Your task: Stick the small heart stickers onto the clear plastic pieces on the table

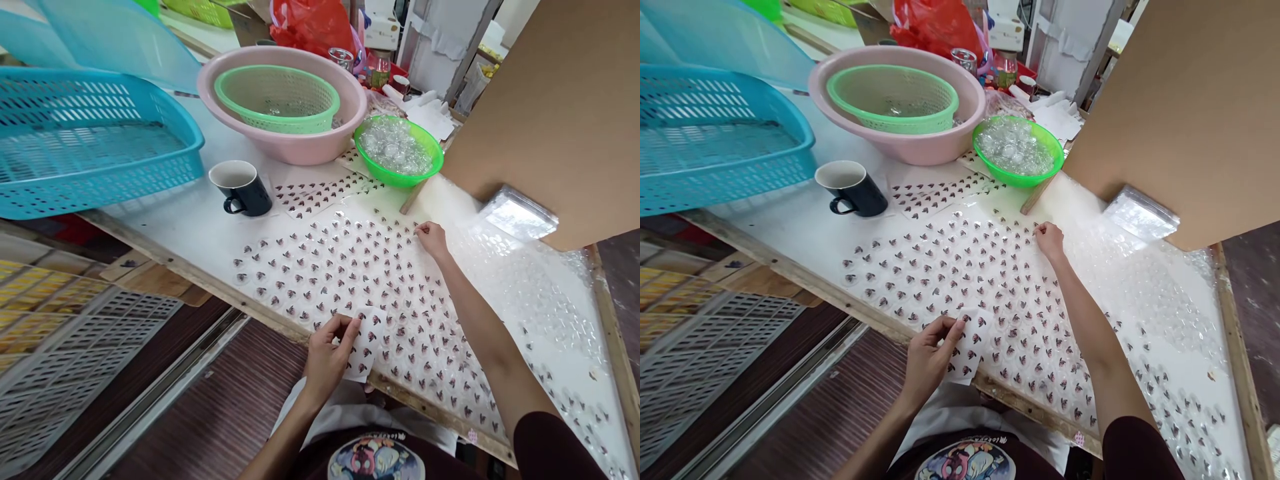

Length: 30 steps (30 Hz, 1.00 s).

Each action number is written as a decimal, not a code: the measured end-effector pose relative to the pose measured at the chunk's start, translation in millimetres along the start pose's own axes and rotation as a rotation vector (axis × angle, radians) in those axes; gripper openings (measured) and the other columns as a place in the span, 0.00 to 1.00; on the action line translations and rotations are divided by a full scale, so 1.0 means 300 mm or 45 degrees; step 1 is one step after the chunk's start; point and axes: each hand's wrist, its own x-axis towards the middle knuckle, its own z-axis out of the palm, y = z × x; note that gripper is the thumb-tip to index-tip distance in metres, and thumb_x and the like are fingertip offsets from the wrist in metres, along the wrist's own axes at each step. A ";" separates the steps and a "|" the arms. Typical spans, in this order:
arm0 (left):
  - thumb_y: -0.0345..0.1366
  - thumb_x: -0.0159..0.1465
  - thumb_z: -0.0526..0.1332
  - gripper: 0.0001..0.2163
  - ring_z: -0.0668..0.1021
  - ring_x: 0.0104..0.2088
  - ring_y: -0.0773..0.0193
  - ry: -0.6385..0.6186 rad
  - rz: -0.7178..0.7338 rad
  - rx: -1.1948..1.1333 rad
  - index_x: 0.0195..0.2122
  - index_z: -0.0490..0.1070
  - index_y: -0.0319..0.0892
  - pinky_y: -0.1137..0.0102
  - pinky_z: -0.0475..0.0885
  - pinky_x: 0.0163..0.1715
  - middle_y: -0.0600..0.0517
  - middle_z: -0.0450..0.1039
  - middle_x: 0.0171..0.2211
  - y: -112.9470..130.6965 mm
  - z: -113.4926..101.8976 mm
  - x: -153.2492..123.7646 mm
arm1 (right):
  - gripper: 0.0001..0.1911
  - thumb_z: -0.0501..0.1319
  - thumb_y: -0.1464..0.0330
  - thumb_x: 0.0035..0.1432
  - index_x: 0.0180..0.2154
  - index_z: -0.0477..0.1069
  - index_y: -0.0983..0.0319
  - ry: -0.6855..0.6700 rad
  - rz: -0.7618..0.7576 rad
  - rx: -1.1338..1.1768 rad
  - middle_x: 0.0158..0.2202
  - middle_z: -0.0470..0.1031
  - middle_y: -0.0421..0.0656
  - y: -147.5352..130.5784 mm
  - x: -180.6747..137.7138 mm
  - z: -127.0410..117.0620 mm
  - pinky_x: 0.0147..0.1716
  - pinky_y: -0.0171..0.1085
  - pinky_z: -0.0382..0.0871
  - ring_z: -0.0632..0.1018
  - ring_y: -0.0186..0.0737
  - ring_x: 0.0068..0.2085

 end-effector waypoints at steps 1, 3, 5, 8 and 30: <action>0.42 0.65 0.60 0.14 0.66 0.23 0.68 -0.005 -0.002 -0.007 0.25 0.70 0.41 0.74 0.63 0.26 0.57 0.65 0.21 0.000 0.000 0.000 | 0.03 0.57 0.70 0.54 0.30 0.69 0.60 -0.005 0.006 -0.019 0.32 0.77 0.42 -0.004 -0.002 0.004 0.47 0.44 0.65 0.75 0.41 0.37; 0.42 0.66 0.60 0.14 0.66 0.24 0.68 -0.016 -0.005 -0.020 0.25 0.69 0.41 0.74 0.63 0.26 0.57 0.65 0.21 0.000 -0.001 0.000 | 0.03 0.58 0.72 0.54 0.32 0.68 0.60 -0.009 0.011 -0.056 0.30 0.75 0.40 -0.015 -0.007 0.009 0.51 0.47 0.61 0.75 0.42 0.36; 0.42 0.66 0.60 0.14 0.66 0.24 0.68 -0.016 -0.011 -0.028 0.25 0.69 0.41 0.74 0.62 0.26 0.56 0.65 0.21 0.000 -0.001 0.001 | 0.07 0.59 0.73 0.54 0.37 0.68 0.60 0.001 0.013 -0.112 0.30 0.74 0.39 -0.029 -0.009 0.006 0.53 0.51 0.58 0.75 0.43 0.35; 0.42 0.65 0.60 0.14 0.66 0.24 0.68 -0.008 -0.021 -0.038 0.25 0.69 0.41 0.74 0.62 0.26 0.56 0.64 0.21 -0.003 0.000 0.003 | 0.11 0.61 0.73 0.54 0.41 0.66 0.60 0.054 0.002 -0.213 0.38 0.73 0.44 -0.056 -0.018 -0.013 0.54 0.53 0.56 0.74 0.45 0.40; 0.46 0.64 0.63 0.13 0.71 0.25 0.67 -0.027 -0.152 -0.291 0.32 0.75 0.40 0.74 0.67 0.25 0.53 0.73 0.25 -0.014 0.000 0.003 | 0.12 0.63 0.56 0.60 0.36 0.74 0.58 -0.654 -0.321 0.613 0.32 0.74 0.41 -0.196 -0.674 -0.021 0.34 0.40 0.65 0.71 0.39 0.31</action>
